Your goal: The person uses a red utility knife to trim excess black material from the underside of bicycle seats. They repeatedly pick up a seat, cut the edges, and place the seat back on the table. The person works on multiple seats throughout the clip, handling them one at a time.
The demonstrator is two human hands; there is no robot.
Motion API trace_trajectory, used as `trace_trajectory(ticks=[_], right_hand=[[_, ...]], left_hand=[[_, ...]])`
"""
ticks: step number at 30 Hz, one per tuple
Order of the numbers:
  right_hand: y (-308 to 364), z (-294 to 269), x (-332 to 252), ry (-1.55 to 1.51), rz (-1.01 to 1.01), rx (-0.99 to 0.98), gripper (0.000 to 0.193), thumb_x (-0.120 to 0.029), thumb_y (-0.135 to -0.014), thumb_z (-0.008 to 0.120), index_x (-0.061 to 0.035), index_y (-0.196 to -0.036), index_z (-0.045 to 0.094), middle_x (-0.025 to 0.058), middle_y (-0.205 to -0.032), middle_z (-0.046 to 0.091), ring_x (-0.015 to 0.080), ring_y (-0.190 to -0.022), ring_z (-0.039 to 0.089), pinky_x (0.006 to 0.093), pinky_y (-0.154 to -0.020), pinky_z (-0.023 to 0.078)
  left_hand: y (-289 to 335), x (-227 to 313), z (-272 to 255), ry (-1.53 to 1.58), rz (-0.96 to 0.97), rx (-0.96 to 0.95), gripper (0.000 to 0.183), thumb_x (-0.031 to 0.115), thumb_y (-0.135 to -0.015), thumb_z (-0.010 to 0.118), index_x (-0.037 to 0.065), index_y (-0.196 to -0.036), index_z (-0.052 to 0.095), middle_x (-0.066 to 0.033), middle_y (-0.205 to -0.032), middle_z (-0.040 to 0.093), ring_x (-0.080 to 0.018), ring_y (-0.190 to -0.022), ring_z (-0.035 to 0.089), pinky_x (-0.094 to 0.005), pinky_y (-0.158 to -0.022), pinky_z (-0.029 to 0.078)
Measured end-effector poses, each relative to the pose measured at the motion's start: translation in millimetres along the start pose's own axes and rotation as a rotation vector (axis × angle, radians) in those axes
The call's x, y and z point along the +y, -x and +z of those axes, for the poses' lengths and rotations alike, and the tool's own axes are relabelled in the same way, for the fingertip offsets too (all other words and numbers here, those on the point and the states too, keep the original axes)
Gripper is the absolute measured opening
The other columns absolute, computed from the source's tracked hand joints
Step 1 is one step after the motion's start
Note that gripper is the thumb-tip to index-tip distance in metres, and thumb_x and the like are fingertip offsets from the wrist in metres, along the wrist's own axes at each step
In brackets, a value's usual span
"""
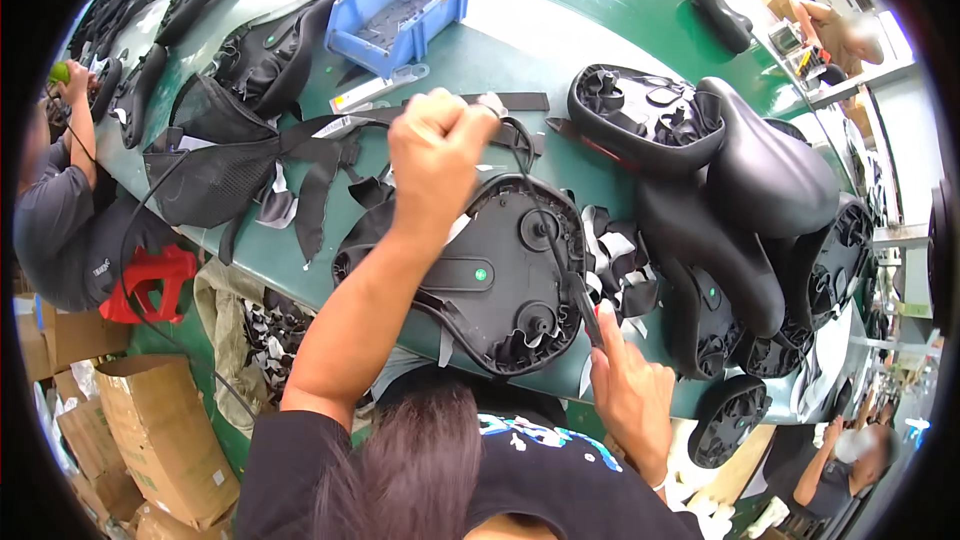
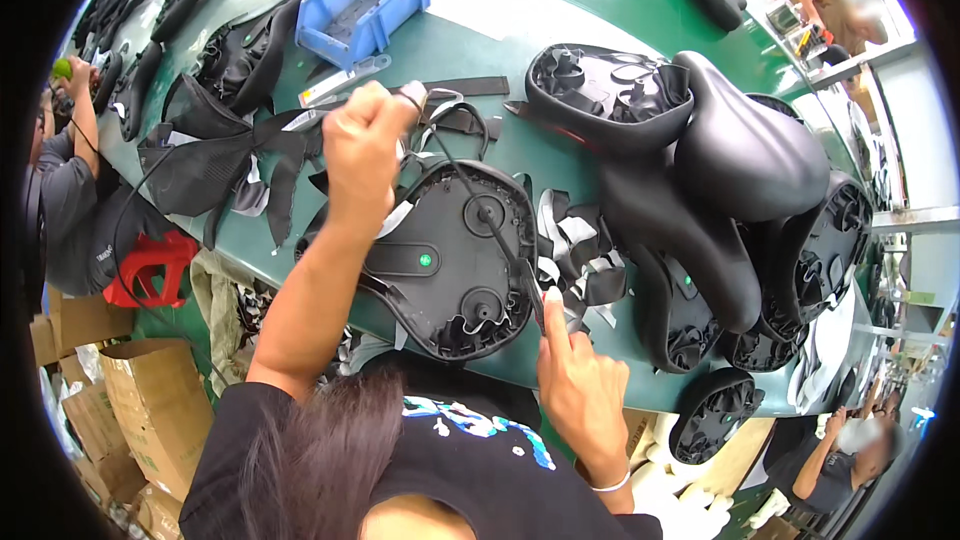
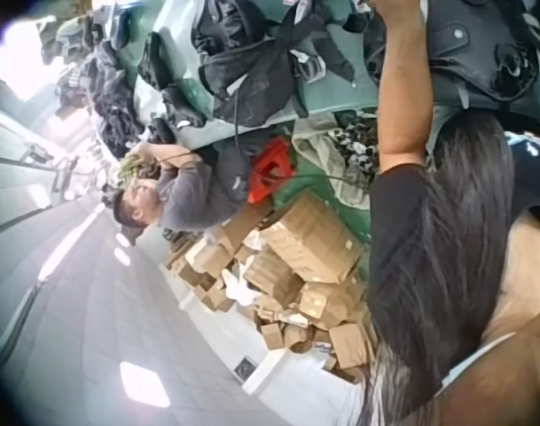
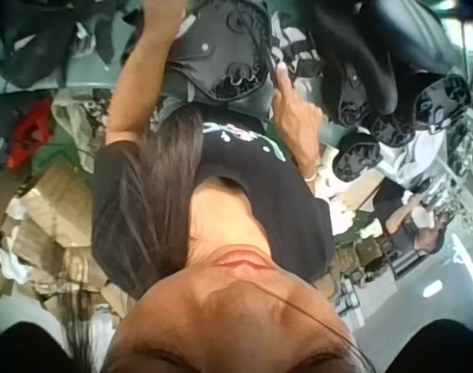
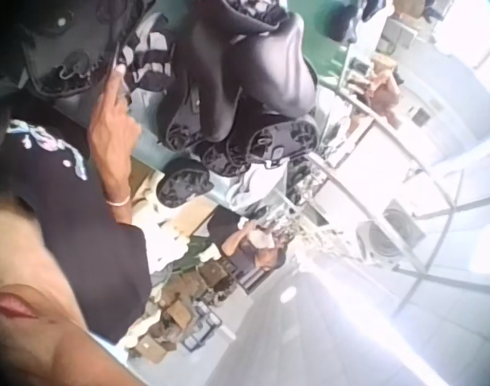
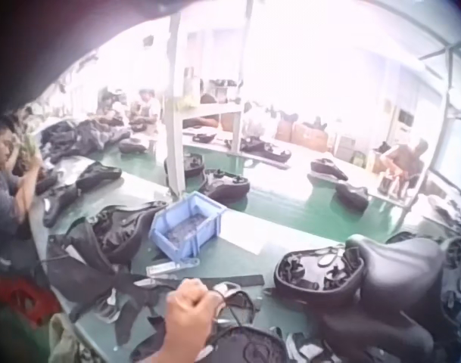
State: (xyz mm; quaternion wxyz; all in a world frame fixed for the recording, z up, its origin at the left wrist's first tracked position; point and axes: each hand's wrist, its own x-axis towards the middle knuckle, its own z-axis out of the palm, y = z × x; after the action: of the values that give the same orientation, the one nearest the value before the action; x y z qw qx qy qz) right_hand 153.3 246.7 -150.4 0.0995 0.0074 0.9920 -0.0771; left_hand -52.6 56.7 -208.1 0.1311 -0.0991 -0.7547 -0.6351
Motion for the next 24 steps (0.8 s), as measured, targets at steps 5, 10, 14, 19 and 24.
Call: trace_trajectory(ticks=[5,10,14,19,24], right_hand=[[-49.7,-9.4,36.0,0.053,-0.232,0.206,0.049,-0.016,-0.081,0.062,-0.0252,-0.129,0.055,0.0065,-0.062,0.053,0.0259,-0.047,0.055,0.0391,-0.045,0.042],[-117.0,-43.7,61.2,0.017,-0.589,0.119,0.044,-0.008,-0.080,0.059,-0.0235,-0.120,0.062,0.0061,-0.065,0.054,0.0242,-0.057,0.056,0.0384,-0.053,0.042],[-117.5,-44.6,53.8,0.113,-0.697,0.133,0.047,-0.007,-0.079,0.059,-0.0234,-0.123,0.060,0.0053,-0.068,0.054,0.0241,-0.058,0.054,0.0385,-0.054,0.041],[-60.0,-50.1,58.4,0.262,-0.376,0.022,0.051,-0.010,-0.079,0.062,-0.0222,-0.129,0.057,0.0067,-0.066,0.053,0.0249,-0.054,0.054,0.0382,-0.050,0.041],[-21.2,-41.3,32.7,0.175,-0.161,-0.054,0.050,-0.014,-0.083,0.061,-0.0167,-0.132,0.052,0.0077,-0.059,0.053,0.0283,-0.049,0.053,0.0393,-0.048,0.041]], left_hand=[[12.3,36.0,-13.2,0.715,-0.597,-0.007,0.042,0.036,-0.099,0.043,0.005,-0.088,0.068,-0.0116,-0.114,0.059,-0.0177,-0.113,0.049,-0.0314,-0.094,0.032],[107.5,26.1,-37.8,0.734,-0.406,-0.142,0.061,0.040,-0.103,0.025,0.001,-0.086,0.068,-0.0200,-0.120,0.060,-0.0224,-0.123,0.048,-0.0384,-0.109,0.023],[90.1,57.7,-75.9,0.367,-0.032,-0.420,0.068,0.037,-0.103,0.018,0.009,-0.052,0.052,-0.0083,-0.058,0.060,-0.0223,-0.071,0.058,-0.0392,-0.096,0.034],[22.0,87.2,-163.9,0.665,-0.184,0.878,0.042,0.028,-0.103,0.030,0.002,-0.073,0.042,-0.0139,-0.079,0.044,-0.0255,-0.087,0.048,-0.0483,-0.093,0.036],[-21.1,35.9,-140.9,0.942,0.032,-0.624,0.026,0.026,-0.093,0.049,0.004,-0.079,0.054,-0.0061,-0.075,0.054,-0.0185,-0.062,0.051,-0.0360,-0.070,0.044]])
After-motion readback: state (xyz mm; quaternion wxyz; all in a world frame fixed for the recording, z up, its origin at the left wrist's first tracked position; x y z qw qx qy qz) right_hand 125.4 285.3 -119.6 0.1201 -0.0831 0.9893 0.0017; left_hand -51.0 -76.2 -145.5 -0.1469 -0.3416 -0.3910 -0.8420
